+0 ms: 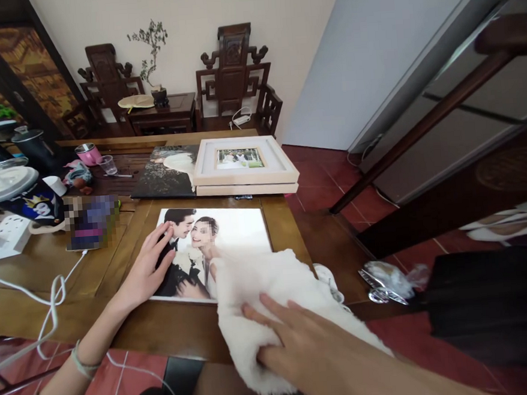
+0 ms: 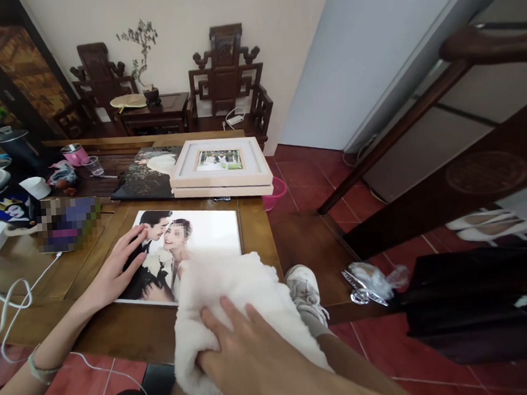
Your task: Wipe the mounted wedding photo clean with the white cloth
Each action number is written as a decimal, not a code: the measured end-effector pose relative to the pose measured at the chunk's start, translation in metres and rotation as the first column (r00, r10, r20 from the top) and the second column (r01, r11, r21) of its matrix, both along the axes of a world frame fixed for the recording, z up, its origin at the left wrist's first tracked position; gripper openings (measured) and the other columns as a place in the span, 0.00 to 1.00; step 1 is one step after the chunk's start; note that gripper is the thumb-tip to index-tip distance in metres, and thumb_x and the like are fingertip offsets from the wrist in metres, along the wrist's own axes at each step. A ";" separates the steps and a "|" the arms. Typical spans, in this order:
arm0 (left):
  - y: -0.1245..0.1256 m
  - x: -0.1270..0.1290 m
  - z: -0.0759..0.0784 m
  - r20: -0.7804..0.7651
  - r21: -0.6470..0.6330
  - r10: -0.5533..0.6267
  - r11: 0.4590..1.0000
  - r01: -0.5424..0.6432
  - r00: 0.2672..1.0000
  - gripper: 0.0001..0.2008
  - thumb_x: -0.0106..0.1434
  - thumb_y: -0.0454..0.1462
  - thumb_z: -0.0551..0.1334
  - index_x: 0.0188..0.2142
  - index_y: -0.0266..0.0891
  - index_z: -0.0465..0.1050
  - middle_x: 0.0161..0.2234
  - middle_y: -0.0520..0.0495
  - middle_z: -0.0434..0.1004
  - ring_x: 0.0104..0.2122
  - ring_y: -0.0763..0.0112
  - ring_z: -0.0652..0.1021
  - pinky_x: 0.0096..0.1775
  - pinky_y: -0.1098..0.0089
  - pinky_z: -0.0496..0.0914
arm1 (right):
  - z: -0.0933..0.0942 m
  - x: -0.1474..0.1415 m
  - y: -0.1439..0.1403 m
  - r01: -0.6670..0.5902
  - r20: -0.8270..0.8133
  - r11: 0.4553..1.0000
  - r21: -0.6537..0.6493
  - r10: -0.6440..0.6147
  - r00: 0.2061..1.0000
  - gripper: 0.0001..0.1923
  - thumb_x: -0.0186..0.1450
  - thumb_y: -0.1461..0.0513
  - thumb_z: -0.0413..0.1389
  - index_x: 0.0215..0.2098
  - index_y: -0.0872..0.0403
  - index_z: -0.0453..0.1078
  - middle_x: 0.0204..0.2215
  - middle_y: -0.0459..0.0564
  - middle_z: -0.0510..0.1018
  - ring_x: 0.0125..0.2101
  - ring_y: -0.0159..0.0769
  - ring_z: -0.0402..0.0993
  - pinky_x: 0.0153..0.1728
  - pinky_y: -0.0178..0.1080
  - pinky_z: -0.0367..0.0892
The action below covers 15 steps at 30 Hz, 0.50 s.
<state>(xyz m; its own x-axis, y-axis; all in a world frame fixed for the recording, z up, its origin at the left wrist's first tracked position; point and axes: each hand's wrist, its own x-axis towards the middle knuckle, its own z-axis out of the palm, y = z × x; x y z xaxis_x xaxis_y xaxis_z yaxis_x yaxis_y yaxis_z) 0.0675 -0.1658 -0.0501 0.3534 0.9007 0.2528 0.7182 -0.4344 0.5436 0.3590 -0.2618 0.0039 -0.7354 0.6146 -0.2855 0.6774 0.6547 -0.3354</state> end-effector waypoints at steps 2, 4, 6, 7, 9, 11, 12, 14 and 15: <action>0.000 -0.001 0.000 -0.006 0.002 -0.005 1.000 0.005 1.000 0.24 0.72 0.42 0.50 0.66 0.42 0.55 0.68 0.42 0.52 0.67 0.61 0.53 0.66 0.53 0.49 | 0.002 -0.003 0.006 0.000 0.001 1.000 0.023 0.000 1.000 0.28 0.46 0.68 0.62 0.47 0.48 0.75 0.64 0.57 0.62 0.60 0.70 0.59 0.54 0.62 0.64; 0.000 -0.001 0.000 -0.012 0.005 -0.014 1.000 0.014 1.000 0.25 0.72 0.42 0.50 0.66 0.42 0.55 0.68 0.41 0.51 0.68 0.60 0.53 0.66 0.52 0.49 | 0.012 -0.003 0.024 0.021 0.024 0.998 0.063 -0.023 0.999 0.27 0.50 0.72 0.58 0.47 0.49 0.75 0.65 0.55 0.60 0.60 0.65 0.59 0.55 0.58 0.65; 0.000 -0.001 0.000 -0.016 0.008 -0.023 1.000 0.023 1.000 0.24 0.72 0.42 0.50 0.66 0.42 0.55 0.68 0.41 0.52 0.68 0.60 0.53 0.66 0.52 0.49 | 0.021 -0.002 0.049 0.059 0.031 0.992 0.114 -0.063 0.998 0.29 0.52 0.76 0.51 0.48 0.50 0.74 0.65 0.54 0.61 0.60 0.58 0.61 0.55 0.54 0.66; 0.000 -0.001 0.000 -0.016 0.009 -0.025 1.000 0.025 1.000 0.24 0.72 0.41 0.50 0.66 0.42 0.56 0.68 0.41 0.52 0.68 0.60 0.53 0.66 0.52 0.50 | 0.022 -0.001 0.064 0.078 0.025 0.987 0.139 -0.083 0.996 0.31 0.53 0.77 0.48 0.49 0.51 0.73 0.64 0.55 0.62 0.61 0.56 0.61 0.55 0.53 0.66; 0.000 -0.001 0.001 -0.015 0.008 -0.023 1.000 0.023 1.000 0.24 0.72 0.41 0.51 0.65 0.42 0.56 0.68 0.41 0.53 0.67 0.60 0.54 0.66 0.52 0.50 | 0.019 0.002 0.093 0.106 0.003 0.977 0.183 -0.109 0.994 0.33 0.52 0.79 0.46 0.52 0.54 0.71 0.64 0.57 0.62 0.63 0.56 0.57 0.56 0.55 0.64; 0.000 0.000 0.002 -0.011 0.010 -0.018 1.000 0.018 1.000 0.24 0.72 0.41 0.51 0.65 0.43 0.57 0.68 0.42 0.53 0.67 0.60 0.54 0.66 0.52 0.50 | 0.010 0.004 0.118 0.110 0.002 0.967 0.228 -0.113 0.994 0.33 0.52 0.79 0.45 0.54 0.57 0.69 0.66 0.59 0.58 0.66 0.59 0.48 0.59 0.60 0.58; -0.001 0.000 0.003 -0.007 0.012 -0.015 1.000 0.015 1.000 0.24 0.72 0.41 0.51 0.65 0.43 0.57 0.68 0.42 0.54 0.67 0.60 0.54 0.66 0.52 0.50 | 0.005 0.005 0.126 0.104 0.014 0.962 0.254 -0.111 0.994 0.34 0.52 0.80 0.45 0.54 0.58 0.68 0.67 0.60 0.56 0.66 0.60 0.44 0.59 0.63 0.55; -0.001 0.000 0.003 -0.002 0.015 -0.009 1.000 0.009 1.000 0.24 0.71 0.41 0.51 0.65 0.44 0.57 0.68 0.42 0.54 0.67 0.60 0.54 0.66 0.53 0.50 | -0.002 0.005 0.134 0.090 0.048 0.949 0.303 -0.110 0.993 0.34 0.53 0.81 0.44 0.55 0.59 0.67 0.68 0.60 0.51 0.67 0.61 0.39 0.60 0.65 0.52; -0.001 0.000 0.003 -0.001 0.014 -0.007 1.000 0.007 1.000 0.24 0.71 0.42 0.51 0.65 0.44 0.57 0.68 0.42 0.54 0.67 0.60 0.55 0.66 0.53 0.51 | -0.003 0.004 0.133 0.088 0.060 0.942 0.323 -0.114 0.992 0.34 0.53 0.81 0.43 0.55 0.59 0.67 0.69 0.60 0.50 0.67 0.62 0.38 0.60 0.65 0.51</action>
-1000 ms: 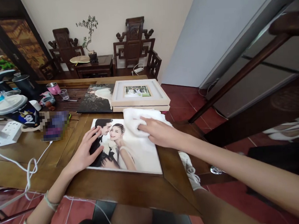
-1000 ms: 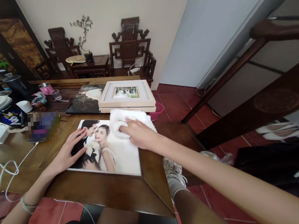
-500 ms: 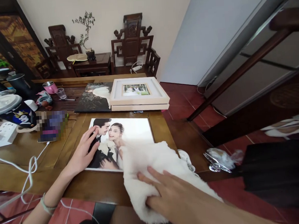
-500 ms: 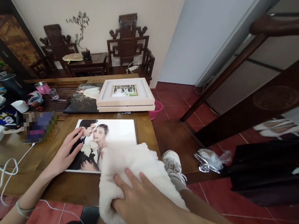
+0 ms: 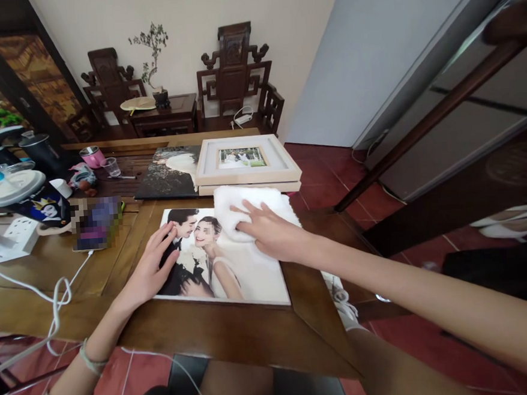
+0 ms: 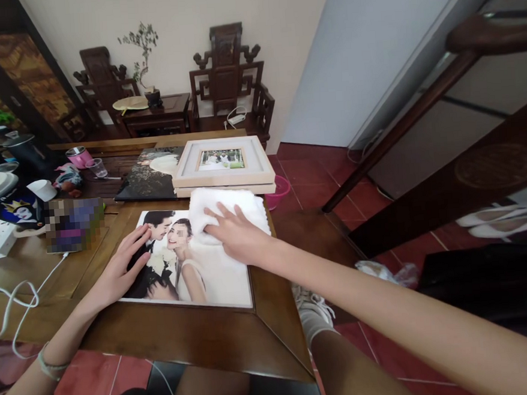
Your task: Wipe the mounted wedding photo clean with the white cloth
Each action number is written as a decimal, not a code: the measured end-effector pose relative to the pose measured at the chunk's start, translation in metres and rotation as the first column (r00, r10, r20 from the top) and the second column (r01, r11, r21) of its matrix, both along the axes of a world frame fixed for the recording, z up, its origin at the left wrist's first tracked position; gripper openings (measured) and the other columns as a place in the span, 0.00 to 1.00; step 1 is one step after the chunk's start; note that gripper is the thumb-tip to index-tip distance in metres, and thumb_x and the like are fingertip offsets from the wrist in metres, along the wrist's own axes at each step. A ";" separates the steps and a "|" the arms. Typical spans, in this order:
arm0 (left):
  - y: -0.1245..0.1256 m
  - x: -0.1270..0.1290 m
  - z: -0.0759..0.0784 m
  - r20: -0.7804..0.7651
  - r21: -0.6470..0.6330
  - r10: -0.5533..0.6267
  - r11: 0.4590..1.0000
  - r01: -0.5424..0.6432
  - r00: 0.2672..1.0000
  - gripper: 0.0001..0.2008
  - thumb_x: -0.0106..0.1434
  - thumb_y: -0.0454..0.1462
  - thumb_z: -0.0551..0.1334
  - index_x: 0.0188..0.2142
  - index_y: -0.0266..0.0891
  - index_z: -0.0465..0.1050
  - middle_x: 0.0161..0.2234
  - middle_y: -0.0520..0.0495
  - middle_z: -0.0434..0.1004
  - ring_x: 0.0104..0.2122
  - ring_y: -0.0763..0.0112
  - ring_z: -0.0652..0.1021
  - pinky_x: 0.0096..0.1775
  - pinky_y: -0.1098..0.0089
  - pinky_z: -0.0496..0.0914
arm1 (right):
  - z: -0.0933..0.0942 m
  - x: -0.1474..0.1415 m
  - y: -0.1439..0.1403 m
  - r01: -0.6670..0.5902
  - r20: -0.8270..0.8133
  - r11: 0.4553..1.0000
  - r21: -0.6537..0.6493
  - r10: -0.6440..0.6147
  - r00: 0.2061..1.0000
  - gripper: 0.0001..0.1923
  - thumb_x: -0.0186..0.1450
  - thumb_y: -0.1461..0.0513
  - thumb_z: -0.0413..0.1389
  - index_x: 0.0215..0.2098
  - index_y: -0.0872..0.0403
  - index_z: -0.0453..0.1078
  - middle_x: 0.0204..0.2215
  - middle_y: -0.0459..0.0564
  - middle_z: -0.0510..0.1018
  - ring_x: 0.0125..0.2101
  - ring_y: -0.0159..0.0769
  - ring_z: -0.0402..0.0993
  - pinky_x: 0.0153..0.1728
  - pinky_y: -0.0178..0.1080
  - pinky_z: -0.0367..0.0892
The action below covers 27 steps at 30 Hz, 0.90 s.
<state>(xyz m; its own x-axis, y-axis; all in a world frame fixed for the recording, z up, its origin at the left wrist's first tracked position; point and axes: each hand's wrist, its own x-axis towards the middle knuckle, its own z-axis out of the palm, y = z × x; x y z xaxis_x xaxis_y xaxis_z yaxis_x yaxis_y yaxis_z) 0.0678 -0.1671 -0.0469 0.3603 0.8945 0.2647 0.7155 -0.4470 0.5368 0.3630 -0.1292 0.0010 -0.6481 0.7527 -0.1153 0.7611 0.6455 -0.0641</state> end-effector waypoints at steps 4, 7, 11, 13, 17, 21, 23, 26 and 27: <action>0.000 0.000 -0.001 -0.005 -0.021 0.022 1.000 -0.023 1.000 0.24 0.71 0.42 0.51 0.65 0.43 0.58 0.67 0.41 0.54 0.67 0.59 0.55 0.65 0.51 0.51 | 0.009 -0.011 -0.039 0.067 0.066 0.992 -0.108 -0.060 0.996 0.31 0.54 0.77 0.50 0.55 0.55 0.69 0.69 0.61 0.47 0.67 0.64 0.35 0.61 0.65 0.48; 0.000 -0.001 -0.002 -0.015 -0.057 0.056 0.997 -0.057 0.998 0.24 0.71 0.43 0.51 0.65 0.44 0.58 0.67 0.41 0.54 0.67 0.57 0.55 0.64 0.48 0.52 | 0.014 -0.020 -0.084 0.093 0.156 0.923 -0.372 -0.037 0.987 0.36 0.47 0.73 0.61 0.55 0.54 0.71 0.69 0.63 0.41 0.65 0.71 0.30 0.59 0.70 0.46; 0.000 -0.001 -0.003 -0.010 -0.077 0.063 0.995 -0.064 0.998 0.25 0.71 0.44 0.51 0.65 0.45 0.58 0.68 0.41 0.53 0.67 0.57 0.55 0.64 0.48 0.52 | 0.009 -0.024 -0.124 -0.073 0.013 0.893 -0.445 0.088 0.996 0.26 0.49 0.69 0.61 0.47 0.50 0.76 0.68 0.59 0.48 0.64 0.74 0.40 0.55 0.75 0.50; 0.001 -0.002 -0.003 -0.012 -0.073 0.060 0.995 -0.061 0.998 0.24 0.71 0.44 0.51 0.65 0.44 0.58 0.68 0.41 0.53 0.67 0.57 0.55 0.64 0.47 0.51 | 0.011 -0.025 -0.123 -0.094 -0.013 0.907 -0.409 0.097 0.995 0.25 0.50 0.70 0.60 0.47 0.50 0.76 0.68 0.58 0.50 0.64 0.72 0.43 0.56 0.73 0.52; 0.000 -0.002 -0.004 -0.029 -0.048 0.057 0.997 -0.058 0.998 0.24 0.71 0.42 0.51 0.65 0.45 0.57 0.68 0.42 0.54 0.67 0.58 0.55 0.64 0.46 0.52 | 0.021 -0.022 -0.081 -0.027 0.022 0.940 -0.341 0.037 0.999 0.32 0.51 0.77 0.53 0.53 0.52 0.73 0.68 0.58 0.50 0.66 0.62 0.39 0.61 0.64 0.52; 0.000 -0.002 -0.001 -0.024 -0.013 0.034 0.999 -0.034 0.999 0.23 0.71 0.42 0.51 0.64 0.43 0.59 0.67 0.41 0.55 0.67 0.59 0.55 0.64 0.51 0.53 | 0.012 -0.010 -0.026 -0.030 -0.063 0.992 -0.121 0.023 0.998 0.32 0.52 0.80 0.46 0.53 0.60 0.70 0.68 0.62 0.50 0.67 0.61 0.35 0.61 0.66 0.50; -0.001 -0.001 0.000 0.002 -0.008 0.030 1.000 -0.030 1.000 0.23 0.71 0.42 0.52 0.64 0.42 0.59 0.67 0.41 0.56 0.67 0.60 0.56 0.65 0.53 0.53 | 0.002 -0.006 -0.011 -0.020 -0.061 0.999 -0.035 0.018 0.998 0.32 0.52 0.81 0.44 0.52 0.61 0.70 0.68 0.62 0.51 0.67 0.60 0.35 0.60 0.66 0.49; -0.001 -0.001 0.002 0.040 -0.011 0.031 0.999 -0.031 0.999 0.24 0.71 0.41 0.53 0.64 0.42 0.59 0.67 0.42 0.57 0.67 0.61 0.57 0.65 0.53 0.53 | -0.005 -0.009 -0.018 0.030 -0.031 1.000 -0.005 -0.031 0.999 0.31 0.54 0.80 0.46 0.52 0.57 0.70 0.69 0.58 0.51 0.67 0.61 0.36 0.61 0.67 0.48; -0.001 -0.001 0.002 0.047 -0.015 0.033 0.999 -0.032 0.998 0.23 0.71 0.41 0.53 0.64 0.42 0.60 0.67 0.42 0.57 0.67 0.61 0.57 0.65 0.52 0.53 | -0.005 -0.012 -0.027 0.047 -0.018 0.999 -0.017 -0.047 0.999 0.30 0.54 0.79 0.50 0.52 0.56 0.71 0.69 0.58 0.51 0.67 0.64 0.37 0.61 0.68 0.48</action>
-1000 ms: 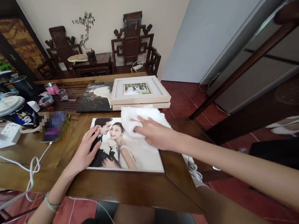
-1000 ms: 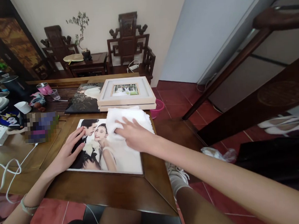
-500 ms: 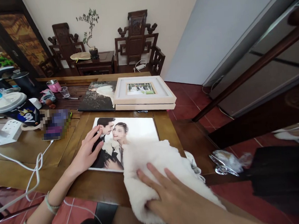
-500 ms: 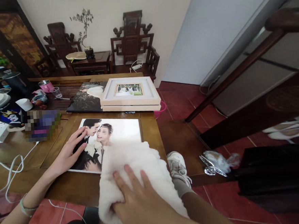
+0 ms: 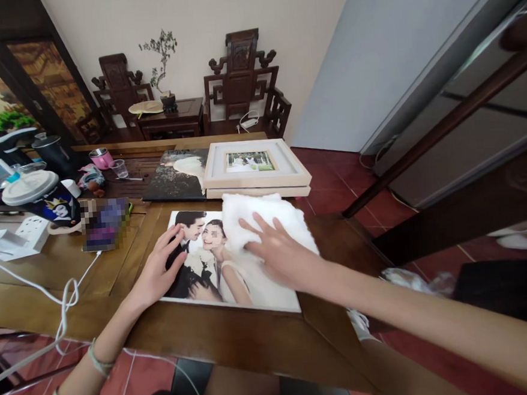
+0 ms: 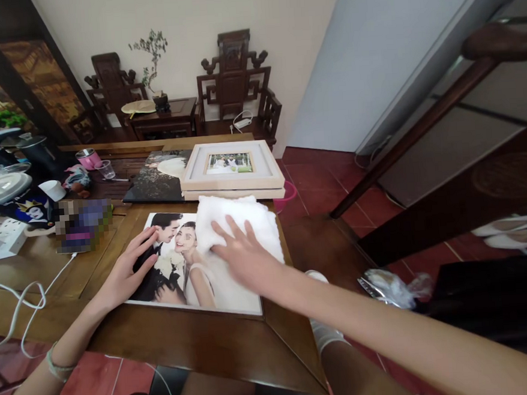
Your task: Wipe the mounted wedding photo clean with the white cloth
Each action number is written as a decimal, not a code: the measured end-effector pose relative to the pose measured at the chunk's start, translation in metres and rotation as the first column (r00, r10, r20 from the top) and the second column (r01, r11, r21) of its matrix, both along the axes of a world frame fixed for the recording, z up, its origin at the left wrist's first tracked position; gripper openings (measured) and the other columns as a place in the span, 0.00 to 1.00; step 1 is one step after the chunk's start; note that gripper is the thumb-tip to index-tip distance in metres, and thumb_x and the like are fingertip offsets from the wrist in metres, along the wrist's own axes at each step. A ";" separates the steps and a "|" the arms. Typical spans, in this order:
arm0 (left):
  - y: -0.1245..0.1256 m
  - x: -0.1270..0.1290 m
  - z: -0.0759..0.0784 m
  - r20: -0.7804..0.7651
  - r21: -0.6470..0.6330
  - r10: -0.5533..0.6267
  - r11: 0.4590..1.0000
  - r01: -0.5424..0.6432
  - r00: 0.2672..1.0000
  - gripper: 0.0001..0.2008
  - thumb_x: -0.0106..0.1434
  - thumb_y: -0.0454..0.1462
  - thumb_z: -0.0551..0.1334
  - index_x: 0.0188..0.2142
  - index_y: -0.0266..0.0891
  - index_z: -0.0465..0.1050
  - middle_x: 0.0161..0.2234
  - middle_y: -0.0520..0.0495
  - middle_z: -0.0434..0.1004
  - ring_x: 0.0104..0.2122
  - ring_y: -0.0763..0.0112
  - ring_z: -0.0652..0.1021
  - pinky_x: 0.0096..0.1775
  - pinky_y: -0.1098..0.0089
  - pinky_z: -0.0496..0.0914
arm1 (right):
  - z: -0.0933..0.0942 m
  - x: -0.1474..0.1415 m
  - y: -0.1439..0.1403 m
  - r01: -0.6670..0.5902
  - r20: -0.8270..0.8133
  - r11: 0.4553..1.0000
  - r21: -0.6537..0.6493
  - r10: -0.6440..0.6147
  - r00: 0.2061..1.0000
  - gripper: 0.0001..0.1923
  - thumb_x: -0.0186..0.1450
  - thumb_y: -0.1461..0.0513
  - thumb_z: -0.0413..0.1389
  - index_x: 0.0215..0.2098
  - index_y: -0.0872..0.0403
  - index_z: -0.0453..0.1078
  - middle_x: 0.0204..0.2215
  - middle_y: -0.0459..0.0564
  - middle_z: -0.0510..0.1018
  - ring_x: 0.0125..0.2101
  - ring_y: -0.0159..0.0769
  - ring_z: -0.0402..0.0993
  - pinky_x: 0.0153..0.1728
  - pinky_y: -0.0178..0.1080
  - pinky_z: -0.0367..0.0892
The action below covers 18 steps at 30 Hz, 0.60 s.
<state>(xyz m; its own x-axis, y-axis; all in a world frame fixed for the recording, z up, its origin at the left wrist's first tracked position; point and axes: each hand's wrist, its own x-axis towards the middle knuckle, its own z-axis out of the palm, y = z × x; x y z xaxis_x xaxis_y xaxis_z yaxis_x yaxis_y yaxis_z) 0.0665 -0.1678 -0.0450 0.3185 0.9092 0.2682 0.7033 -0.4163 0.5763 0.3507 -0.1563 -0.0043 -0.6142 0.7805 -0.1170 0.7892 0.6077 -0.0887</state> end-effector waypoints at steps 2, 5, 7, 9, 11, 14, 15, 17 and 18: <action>0.000 0.000 -0.001 0.006 -0.008 0.007 1.000 -0.007 1.000 0.23 0.71 0.41 0.53 0.64 0.42 0.60 0.67 0.43 0.57 0.66 0.61 0.57 0.65 0.52 0.52 | 0.004 -0.009 -0.025 0.009 0.040 0.997 -0.076 -0.006 0.999 0.31 0.50 0.76 0.58 0.52 0.54 0.72 0.68 0.61 0.50 0.65 0.71 0.38 0.59 0.71 0.49; 0.001 0.000 -0.004 0.003 -0.020 0.023 1.000 -0.023 1.000 0.24 0.71 0.42 0.53 0.65 0.43 0.58 0.67 0.43 0.55 0.67 0.61 0.56 0.65 0.52 0.51 | 0.013 -0.021 -0.068 -0.071 0.050 0.967 -0.247 0.086 0.995 0.31 0.47 0.71 0.65 0.50 0.54 0.75 0.68 0.65 0.49 0.63 0.77 0.39 0.56 0.74 0.51; 0.001 0.000 -0.006 -0.003 -0.020 0.022 1.000 -0.022 1.000 0.25 0.71 0.43 0.52 0.66 0.43 0.57 0.68 0.43 0.53 0.68 0.61 0.54 0.66 0.52 0.50 | 0.020 -0.028 -0.088 -0.157 0.015 0.938 -0.310 0.170 0.985 0.26 0.48 0.67 0.65 0.47 0.51 0.77 0.67 0.62 0.51 0.63 0.76 0.43 0.55 0.74 0.53; 0.001 0.000 -0.007 -0.011 -0.016 0.012 1.000 -0.012 1.000 0.26 0.71 0.43 0.51 0.66 0.42 0.56 0.68 0.42 0.52 0.68 0.60 0.53 0.66 0.53 0.50 | 0.024 -0.033 -0.096 -0.202 0.007 0.923 -0.327 0.216 0.976 0.22 0.51 0.65 0.65 0.45 0.48 0.77 0.67 0.58 0.53 0.63 0.74 0.46 0.55 0.72 0.55; 0.001 -0.001 -0.007 -0.024 -0.017 0.004 1.000 -0.005 1.000 0.26 0.71 0.43 0.51 0.66 0.41 0.56 0.68 0.41 0.52 0.68 0.60 0.53 0.66 0.53 0.50 | 0.027 -0.037 -0.089 -0.204 0.028 0.927 -0.314 0.223 0.974 0.21 0.54 0.64 0.63 0.47 0.47 0.76 0.67 0.56 0.52 0.64 0.70 0.44 0.58 0.69 0.54; 0.001 -0.001 -0.006 -0.047 -0.025 0.000 1.000 -0.001 0.999 0.26 0.71 0.43 0.50 0.66 0.41 0.56 0.69 0.41 0.51 0.68 0.59 0.52 0.66 0.52 0.50 | 0.025 -0.040 -0.054 -0.179 0.056 0.954 -0.242 0.198 0.979 0.24 0.58 0.67 0.59 0.53 0.50 0.72 0.69 0.57 0.48 0.66 0.65 0.39 0.61 0.66 0.50; 0.000 -0.001 -0.005 -0.051 -0.022 -0.003 1.000 0.002 0.999 0.25 0.71 0.43 0.50 0.66 0.41 0.56 0.69 0.42 0.51 0.68 0.59 0.52 0.66 0.52 0.50 | 0.023 -0.040 -0.039 -0.162 0.053 0.968 -0.194 0.175 0.983 0.25 0.59 0.69 0.57 0.55 0.51 0.70 0.69 0.57 0.47 0.66 0.64 0.38 0.61 0.66 0.49; 0.000 0.000 -0.004 -0.055 -0.014 -0.010 1.000 0.009 0.998 0.25 0.71 0.43 0.50 0.66 0.42 0.56 0.69 0.42 0.51 0.68 0.59 0.53 0.66 0.51 0.50 | 0.017 -0.040 -0.008 -0.124 0.029 0.986 -0.107 0.127 0.991 0.23 0.63 0.69 0.54 0.57 0.55 0.68 0.69 0.61 0.48 0.66 0.64 0.37 0.61 0.67 0.47; 0.000 -0.001 -0.004 -0.057 -0.013 -0.011 1.000 0.010 0.998 0.26 0.71 0.44 0.50 0.66 0.41 0.56 0.69 0.41 0.51 0.68 0.59 0.53 0.66 0.52 0.50 | 0.014 -0.040 0.005 -0.098 0.002 0.993 -0.063 0.099 0.995 0.20 0.66 0.68 0.53 0.56 0.57 0.68 0.69 0.63 0.48 0.66 0.64 0.37 0.60 0.68 0.47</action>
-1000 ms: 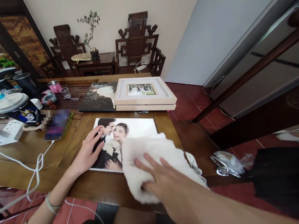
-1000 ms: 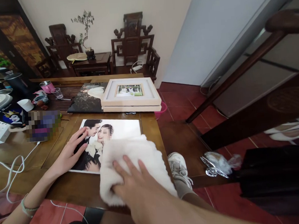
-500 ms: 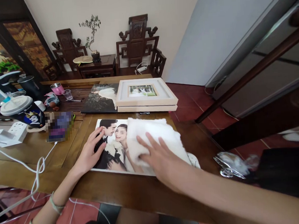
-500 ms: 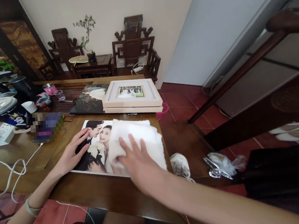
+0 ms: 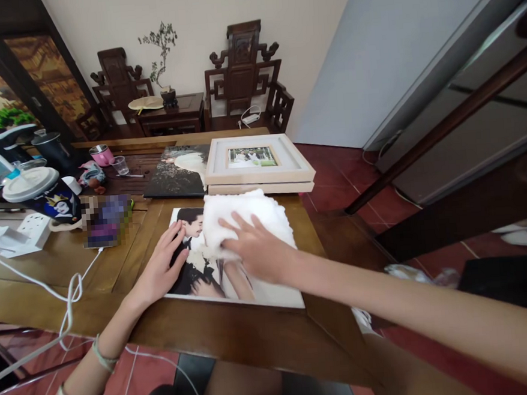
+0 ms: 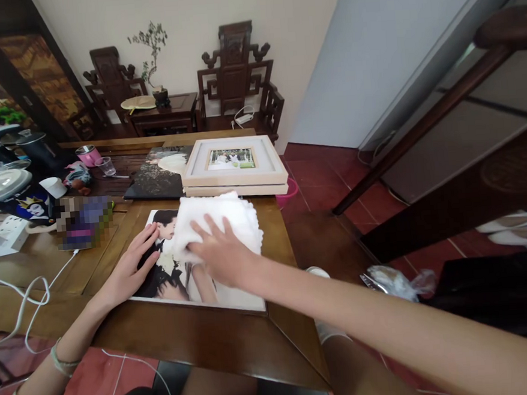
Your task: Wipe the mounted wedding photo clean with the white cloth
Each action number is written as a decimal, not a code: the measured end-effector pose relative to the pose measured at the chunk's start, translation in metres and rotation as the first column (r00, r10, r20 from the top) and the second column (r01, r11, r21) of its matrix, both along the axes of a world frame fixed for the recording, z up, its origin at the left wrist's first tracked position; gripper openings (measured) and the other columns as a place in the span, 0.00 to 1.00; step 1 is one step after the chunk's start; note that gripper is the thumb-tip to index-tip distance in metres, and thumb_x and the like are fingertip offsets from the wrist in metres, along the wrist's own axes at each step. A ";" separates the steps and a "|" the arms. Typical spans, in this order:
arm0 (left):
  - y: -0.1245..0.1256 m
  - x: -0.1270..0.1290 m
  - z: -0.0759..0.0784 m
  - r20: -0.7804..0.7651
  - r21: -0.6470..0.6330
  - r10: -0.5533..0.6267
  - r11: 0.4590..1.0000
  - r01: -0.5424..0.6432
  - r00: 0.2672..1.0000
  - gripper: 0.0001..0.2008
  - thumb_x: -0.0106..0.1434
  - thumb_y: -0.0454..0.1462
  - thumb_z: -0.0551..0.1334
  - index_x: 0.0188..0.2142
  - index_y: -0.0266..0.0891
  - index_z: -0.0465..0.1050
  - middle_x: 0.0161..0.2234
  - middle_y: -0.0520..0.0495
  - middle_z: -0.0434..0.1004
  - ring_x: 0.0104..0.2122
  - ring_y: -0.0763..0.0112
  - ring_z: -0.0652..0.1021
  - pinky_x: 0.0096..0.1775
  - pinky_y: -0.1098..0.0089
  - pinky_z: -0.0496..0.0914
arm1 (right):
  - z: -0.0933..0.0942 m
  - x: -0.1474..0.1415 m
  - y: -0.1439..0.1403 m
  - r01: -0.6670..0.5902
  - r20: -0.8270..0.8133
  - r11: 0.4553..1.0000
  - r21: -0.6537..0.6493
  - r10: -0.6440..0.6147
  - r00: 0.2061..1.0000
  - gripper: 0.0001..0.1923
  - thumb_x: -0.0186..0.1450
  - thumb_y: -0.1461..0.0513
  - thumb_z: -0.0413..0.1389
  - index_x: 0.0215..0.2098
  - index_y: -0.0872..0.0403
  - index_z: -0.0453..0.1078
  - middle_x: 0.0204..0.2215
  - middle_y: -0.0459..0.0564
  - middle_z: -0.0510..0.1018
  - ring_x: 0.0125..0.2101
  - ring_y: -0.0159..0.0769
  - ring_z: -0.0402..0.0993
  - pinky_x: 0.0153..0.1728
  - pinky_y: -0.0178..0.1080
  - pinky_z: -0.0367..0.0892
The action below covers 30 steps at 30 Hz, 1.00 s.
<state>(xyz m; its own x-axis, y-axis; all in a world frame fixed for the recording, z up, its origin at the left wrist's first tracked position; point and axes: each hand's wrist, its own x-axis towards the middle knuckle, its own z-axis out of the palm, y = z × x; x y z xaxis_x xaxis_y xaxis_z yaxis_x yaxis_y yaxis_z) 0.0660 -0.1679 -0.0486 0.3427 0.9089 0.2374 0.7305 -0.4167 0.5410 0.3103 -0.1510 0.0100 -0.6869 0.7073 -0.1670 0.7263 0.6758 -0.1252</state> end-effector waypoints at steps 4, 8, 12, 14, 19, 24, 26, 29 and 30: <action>0.000 0.000 0.000 0.009 -0.015 0.007 1.000 -0.007 1.000 0.26 0.71 0.44 0.50 0.67 0.39 0.54 0.69 0.41 0.51 0.68 0.60 0.53 0.66 0.54 0.50 | -0.005 -0.002 0.020 0.003 -0.067 0.997 0.072 0.002 0.998 0.18 0.71 0.65 0.47 0.55 0.62 0.69 0.68 0.65 0.47 0.66 0.67 0.34 0.59 0.70 0.46; 0.000 -0.001 0.000 0.024 -0.021 -0.005 1.000 0.005 1.000 0.26 0.72 0.43 0.50 0.66 0.40 0.54 0.68 0.42 0.53 0.68 0.62 0.54 0.66 0.53 0.50 | 0.000 -0.010 -0.017 -0.043 -0.034 0.998 0.052 0.044 0.998 0.22 0.64 0.71 0.52 0.55 0.60 0.70 0.68 0.65 0.48 0.65 0.73 0.37 0.58 0.72 0.48; 0.001 -0.001 0.000 0.033 -0.024 -0.009 1.000 0.010 0.999 0.25 0.72 0.42 0.48 0.66 0.42 0.55 0.68 0.43 0.53 0.68 0.63 0.54 0.66 0.53 0.50 | 0.011 -0.020 -0.075 -0.148 0.040 0.981 -0.126 0.154 0.987 0.24 0.58 0.65 0.61 0.53 0.52 0.73 0.68 0.63 0.47 0.63 0.77 0.40 0.55 0.75 0.50; 0.001 -0.001 0.000 0.040 -0.019 -0.016 1.000 0.017 0.999 0.25 0.72 0.42 0.47 0.66 0.42 0.55 0.68 0.43 0.53 0.67 0.63 0.54 0.66 0.53 0.50 | 0.016 -0.023 -0.094 -0.214 0.059 0.953 -0.213 0.231 0.971 0.19 0.60 0.60 0.59 0.50 0.49 0.75 0.68 0.59 0.50 0.63 0.74 0.45 0.54 0.73 0.54; 0.001 -0.002 -0.001 0.032 -0.017 -0.017 1.000 0.018 0.999 0.24 0.73 0.40 0.47 0.67 0.42 0.54 0.68 0.43 0.53 0.68 0.62 0.54 0.66 0.53 0.50 | 0.012 -0.022 -0.085 -0.222 -0.020 0.960 -0.172 0.222 0.975 0.23 0.59 0.60 0.57 0.53 0.48 0.73 0.68 0.59 0.50 0.64 0.72 0.45 0.57 0.71 0.52; 0.001 -0.002 -0.001 0.024 -0.024 -0.032 0.999 0.033 0.999 0.24 0.72 0.41 0.47 0.66 0.41 0.55 0.68 0.42 0.52 0.68 0.62 0.54 0.66 0.53 0.50 | -0.003 -0.023 -0.023 -0.107 -0.043 0.994 0.023 0.108 0.993 0.28 0.59 0.72 0.52 0.57 0.55 0.69 0.68 0.63 0.49 0.65 0.71 0.40 0.56 0.73 0.49; 0.001 -0.002 0.000 0.031 -0.022 -0.032 0.999 0.033 0.999 0.24 0.72 0.41 0.47 0.66 0.40 0.56 0.68 0.42 0.53 0.68 0.62 0.54 0.66 0.53 0.49 | -0.005 -0.025 0.001 -0.082 -0.044 0.994 0.071 0.085 0.995 0.29 0.58 0.75 0.51 0.58 0.58 0.67 0.68 0.65 0.49 0.65 0.70 0.39 0.56 0.73 0.48; 0.001 -0.002 0.001 0.039 -0.016 -0.033 0.999 0.034 0.999 0.24 0.72 0.41 0.48 0.65 0.42 0.57 0.68 0.43 0.53 0.67 0.62 0.55 0.66 0.53 0.50 | -0.004 -0.028 0.021 -0.068 -0.080 0.988 0.137 0.080 0.994 0.28 0.60 0.76 0.49 0.58 0.62 0.65 0.68 0.67 0.49 0.66 0.69 0.38 0.58 0.71 0.45; 0.001 -0.002 0.001 0.040 -0.014 -0.032 0.999 0.033 0.999 0.24 0.72 0.41 0.48 0.65 0.42 0.57 0.68 0.43 0.54 0.67 0.61 0.55 0.66 0.53 0.50 | -0.004 -0.029 0.021 -0.070 -0.091 0.986 0.149 0.084 0.992 0.27 0.60 0.76 0.48 0.58 0.63 0.66 0.68 0.67 0.49 0.66 0.69 0.38 0.58 0.71 0.44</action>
